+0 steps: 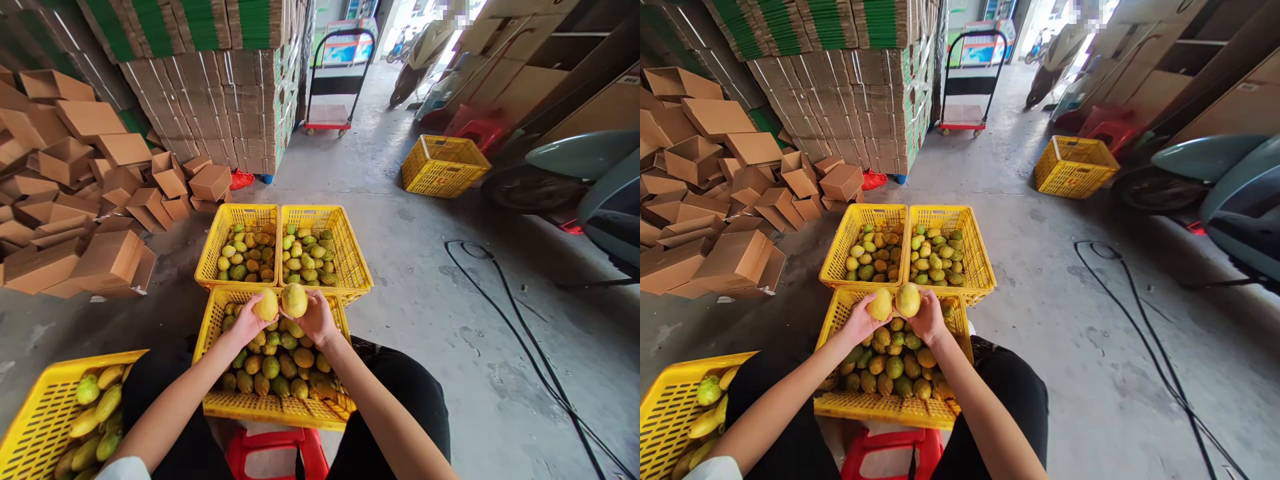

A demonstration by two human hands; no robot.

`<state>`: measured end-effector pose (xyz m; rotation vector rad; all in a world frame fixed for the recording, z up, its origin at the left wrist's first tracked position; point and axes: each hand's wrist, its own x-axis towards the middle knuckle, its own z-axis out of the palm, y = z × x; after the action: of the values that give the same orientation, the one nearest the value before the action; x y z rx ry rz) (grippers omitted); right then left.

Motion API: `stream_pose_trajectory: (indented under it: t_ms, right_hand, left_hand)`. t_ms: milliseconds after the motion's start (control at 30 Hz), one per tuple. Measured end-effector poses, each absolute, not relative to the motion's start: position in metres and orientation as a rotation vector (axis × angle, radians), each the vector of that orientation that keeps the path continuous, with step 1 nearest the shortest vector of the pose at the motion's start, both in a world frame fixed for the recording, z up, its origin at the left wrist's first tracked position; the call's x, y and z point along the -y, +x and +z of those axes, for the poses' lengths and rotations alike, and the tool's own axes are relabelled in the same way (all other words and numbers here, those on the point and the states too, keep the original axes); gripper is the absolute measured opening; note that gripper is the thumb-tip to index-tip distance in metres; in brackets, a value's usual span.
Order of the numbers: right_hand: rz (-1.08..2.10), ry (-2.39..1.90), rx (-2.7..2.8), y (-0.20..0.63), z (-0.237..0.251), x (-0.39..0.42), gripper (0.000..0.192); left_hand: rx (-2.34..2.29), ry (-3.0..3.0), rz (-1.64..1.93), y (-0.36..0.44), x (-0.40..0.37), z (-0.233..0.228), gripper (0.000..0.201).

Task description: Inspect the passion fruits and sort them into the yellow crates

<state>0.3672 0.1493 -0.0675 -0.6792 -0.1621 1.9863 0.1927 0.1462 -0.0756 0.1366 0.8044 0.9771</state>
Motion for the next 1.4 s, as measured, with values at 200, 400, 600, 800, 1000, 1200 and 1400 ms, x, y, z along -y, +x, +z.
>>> stream_pose_trajectory:
  t_ms: [200, 400, 600, 800, 1000, 1200, 1400]
  right_hand:
    - [1.952, -0.655, 0.278, 0.364, -0.063, -0.151, 0.027]
    - [1.908, -0.825, 0.294, 0.363, -0.062, -0.147, 0.031]
    - [1.936, -0.827, 0.324, 0.363, -0.059, -0.143, 0.038]
    - [1.919, -0.835, 0.299, 0.363, -0.061, -0.145, 0.034]
    - [1.971, -0.713, 0.216, 0.368, -0.066, -0.150, 0.022]
    - [1.936, -0.697, 0.229, 0.368, -0.066, -0.151, 0.032]
    - [1.882, -0.800, 0.312, 0.362, -0.070, -0.149, 0.029]
  left_hand:
    - [-0.784, 0.078, 1.029, 0.191, -0.147, -0.070, 0.020]
    - [-0.729, 0.107, 0.957, 0.194, -0.145, -0.067, 0.026]
    - [-0.826, 0.153, 0.947, 0.196, -0.143, -0.075, 0.022]
    - [-0.827, 0.104, 0.966, 0.195, -0.146, -0.068, 0.016]
    - [-0.776, 0.092, 1.007, 0.193, -0.147, -0.070, 0.020]
    - [-0.802, 0.140, 0.995, 0.192, -0.149, -0.078, 0.018]
    - [-0.808, 0.224, 1.019, 0.188, -0.146, -0.080, 0.024]
